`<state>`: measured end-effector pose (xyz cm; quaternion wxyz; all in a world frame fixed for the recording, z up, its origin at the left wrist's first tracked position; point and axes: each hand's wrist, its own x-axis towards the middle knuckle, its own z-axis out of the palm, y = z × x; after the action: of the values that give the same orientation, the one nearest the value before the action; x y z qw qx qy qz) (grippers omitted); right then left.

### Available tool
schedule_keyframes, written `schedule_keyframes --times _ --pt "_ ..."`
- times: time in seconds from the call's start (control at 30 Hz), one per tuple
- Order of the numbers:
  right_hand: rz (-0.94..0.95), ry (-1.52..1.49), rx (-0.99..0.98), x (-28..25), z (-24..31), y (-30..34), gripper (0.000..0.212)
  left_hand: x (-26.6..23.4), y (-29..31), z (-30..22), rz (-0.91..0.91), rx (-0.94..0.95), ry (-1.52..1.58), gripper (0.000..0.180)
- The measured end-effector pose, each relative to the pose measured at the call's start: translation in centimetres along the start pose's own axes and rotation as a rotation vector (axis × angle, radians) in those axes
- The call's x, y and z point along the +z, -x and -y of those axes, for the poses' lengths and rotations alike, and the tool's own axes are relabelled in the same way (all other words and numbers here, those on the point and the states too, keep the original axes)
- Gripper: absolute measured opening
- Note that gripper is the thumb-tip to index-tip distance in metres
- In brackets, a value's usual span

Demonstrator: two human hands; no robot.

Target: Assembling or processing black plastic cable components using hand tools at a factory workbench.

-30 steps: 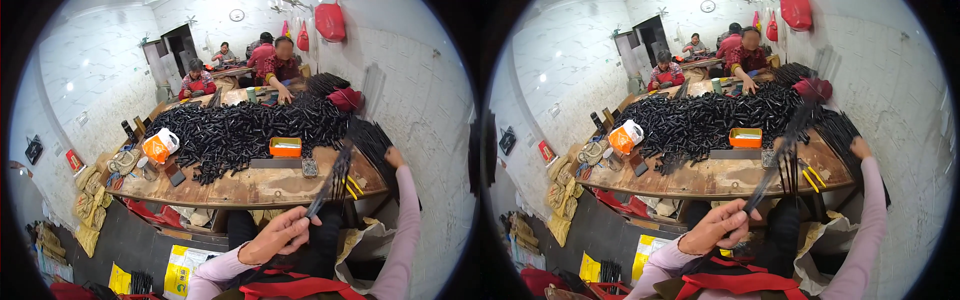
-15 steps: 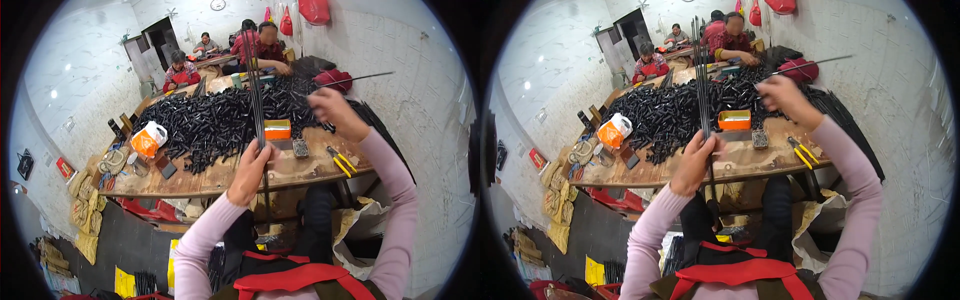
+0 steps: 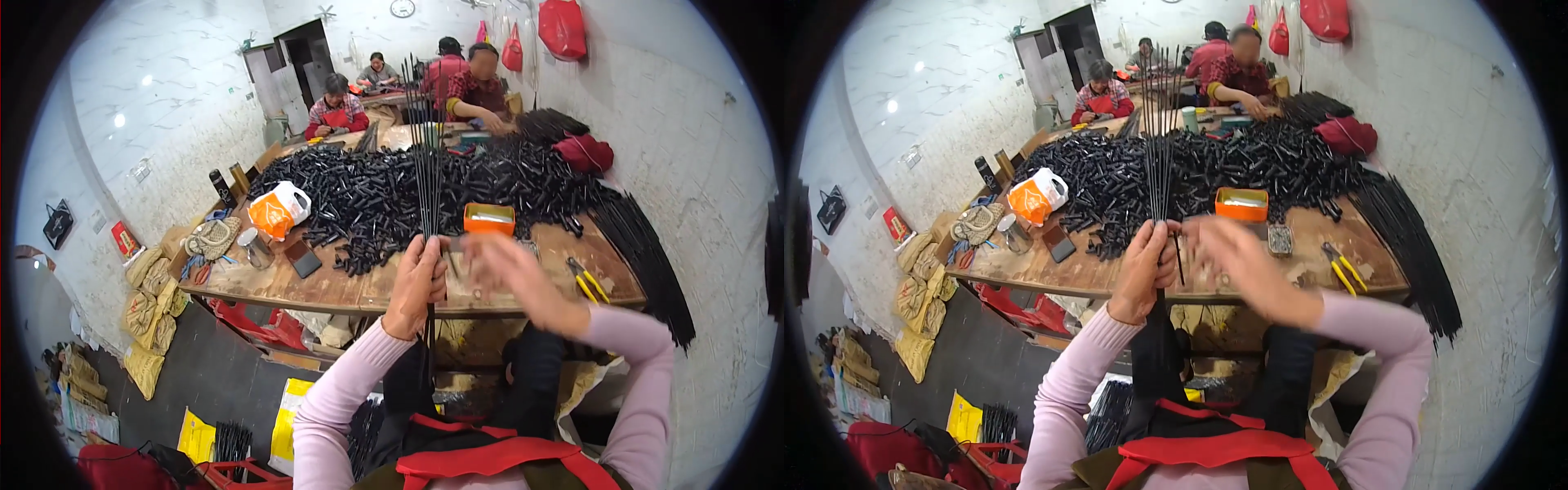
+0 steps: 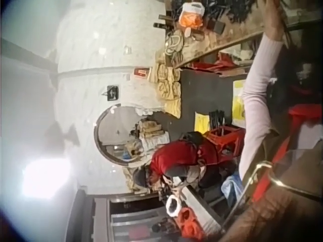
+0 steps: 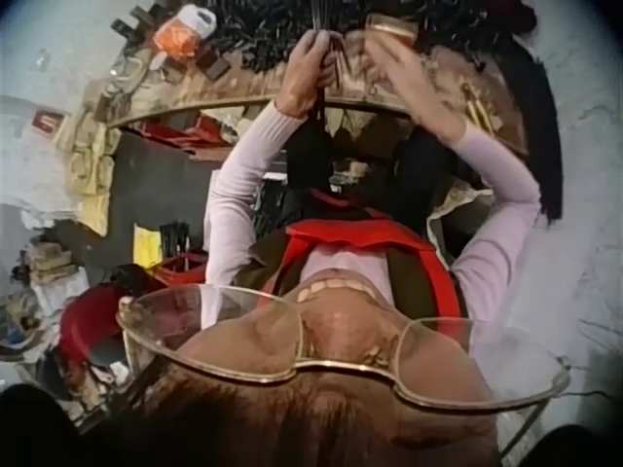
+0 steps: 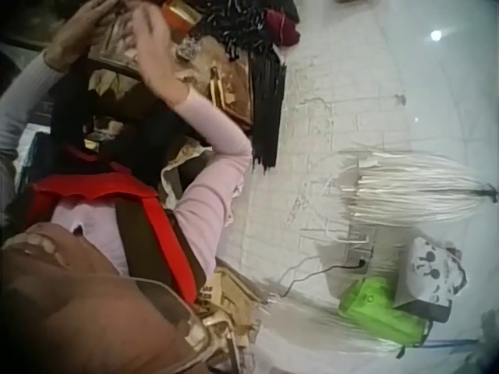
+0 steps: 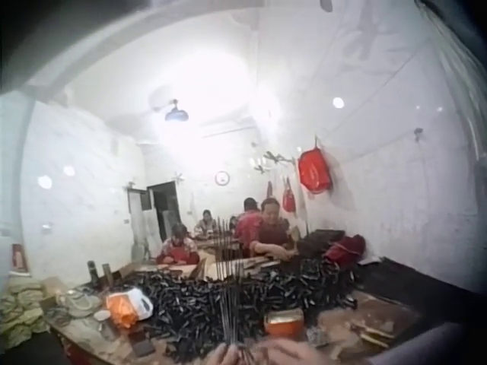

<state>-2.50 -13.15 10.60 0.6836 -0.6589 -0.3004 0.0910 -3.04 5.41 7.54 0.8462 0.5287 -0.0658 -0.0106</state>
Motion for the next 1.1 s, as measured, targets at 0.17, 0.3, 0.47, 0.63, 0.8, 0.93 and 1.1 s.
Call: schedule_keyframes --times 0.17,0.3,0.47,0.63,0.8,0.93,1.1 --pt "0.299 0.537 -0.602 1.2 4.6 6.8 0.016 -0.4 -1.2 0.5 0.028 -0.031 0.027 0.025" --pt "0.052 0.510 -0.390 -1.1 3.8 1.5 0.017 -0.8 -0.3 -0.2 0.000 -0.005 -0.019 0.024" --pt "-0.241 0.056 -0.188 -5.9 0.7 -11.0 0.042 0.2 1.2 -0.4 -0.025 -0.091 -0.089 0.022" --pt "0.126 -0.604 0.191 -6.5 2.3 -16.4 0.042 0.4 2.8 1.9 0.135 -0.123 -0.007 0.031" --pt "0.083 -0.528 0.230 -3.8 2.5 -11.7 0.036 0.1 3.1 0.6 0.365 -0.296 0.209 0.045" --pt "0.239 -0.470 0.234 -6.2 2.6 -9.7 0.033 2.0 -0.3 -0.3 0.403 -0.272 0.158 0.043" --pt "0.246 -0.382 0.302 -6.2 3.8 -6.2 0.031 3.4 2.5 1.8 0.394 -0.320 0.123 0.042"
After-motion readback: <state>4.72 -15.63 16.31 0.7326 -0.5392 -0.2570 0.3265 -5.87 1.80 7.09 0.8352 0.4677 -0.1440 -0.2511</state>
